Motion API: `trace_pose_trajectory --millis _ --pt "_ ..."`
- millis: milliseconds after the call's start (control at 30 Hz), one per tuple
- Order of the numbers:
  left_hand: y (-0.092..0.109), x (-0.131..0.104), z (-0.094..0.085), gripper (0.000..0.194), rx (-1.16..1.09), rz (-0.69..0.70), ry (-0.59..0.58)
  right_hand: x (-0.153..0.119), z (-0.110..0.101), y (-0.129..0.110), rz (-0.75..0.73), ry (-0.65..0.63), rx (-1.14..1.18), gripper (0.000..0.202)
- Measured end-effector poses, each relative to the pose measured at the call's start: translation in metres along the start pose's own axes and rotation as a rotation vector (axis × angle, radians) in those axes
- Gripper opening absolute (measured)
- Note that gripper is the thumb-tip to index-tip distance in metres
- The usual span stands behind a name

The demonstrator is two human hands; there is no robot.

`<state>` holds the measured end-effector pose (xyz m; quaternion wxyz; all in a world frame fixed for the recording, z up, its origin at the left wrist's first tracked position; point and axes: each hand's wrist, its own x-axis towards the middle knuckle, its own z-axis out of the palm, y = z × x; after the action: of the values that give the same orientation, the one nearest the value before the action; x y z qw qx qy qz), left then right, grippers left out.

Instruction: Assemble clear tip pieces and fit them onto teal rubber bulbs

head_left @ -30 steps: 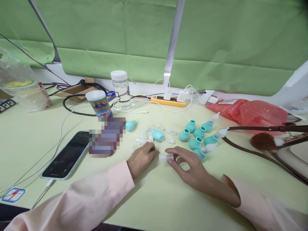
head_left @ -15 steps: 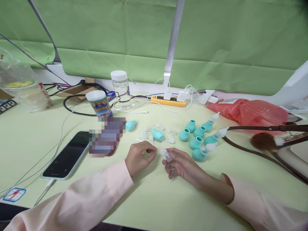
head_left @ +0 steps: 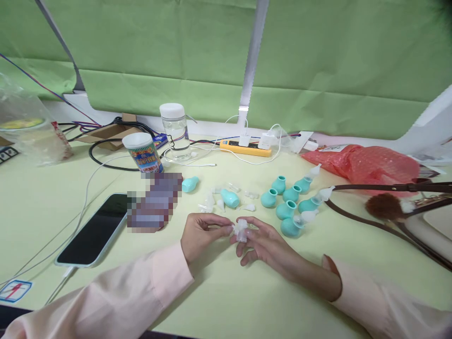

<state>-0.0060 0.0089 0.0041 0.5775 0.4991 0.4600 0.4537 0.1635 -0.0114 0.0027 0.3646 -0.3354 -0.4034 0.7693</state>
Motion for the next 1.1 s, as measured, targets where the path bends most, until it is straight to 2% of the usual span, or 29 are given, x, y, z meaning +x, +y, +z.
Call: trace_pose_trajectory --millis 300,533,700,867,1033,1100 --pt "-0.0002 -0.002 0.0004 0.015 -0.011 -0.013 -0.064 -0.0016 -0.0013 -0.0001 -0.033 -0.02 -0.014 0.032" --pt "0.0048 -0.0012 0.0008 0.016 0.0 0.111 -0.233 -0.0026 0.0002 -0.0018 -0.029 -0.03 -0.001 0.03" --pt "0.0048 -0.003 0.0024 0.014 -0.043 0.068 -0.245 -0.0016 0.0 -0.0009 -0.031 0.01 0.016 0.028" --pt "0.0067 -0.0053 0.0046 0.014 -0.051 0.05 -0.218 -0.0005 -0.0007 0.0006 -0.01 -0.005 0.032 0.032" --pt "0.0049 -0.0068 0.0058 0.011 -0.036 0.08 -0.17 -0.0003 -0.0003 0.0009 -0.008 -0.031 0.055 0.033" --pt "0.0018 -0.0083 0.0055 0.011 0.016 0.138 -0.159 -0.0007 -0.0001 0.001 -0.009 -0.03 0.069 0.031"
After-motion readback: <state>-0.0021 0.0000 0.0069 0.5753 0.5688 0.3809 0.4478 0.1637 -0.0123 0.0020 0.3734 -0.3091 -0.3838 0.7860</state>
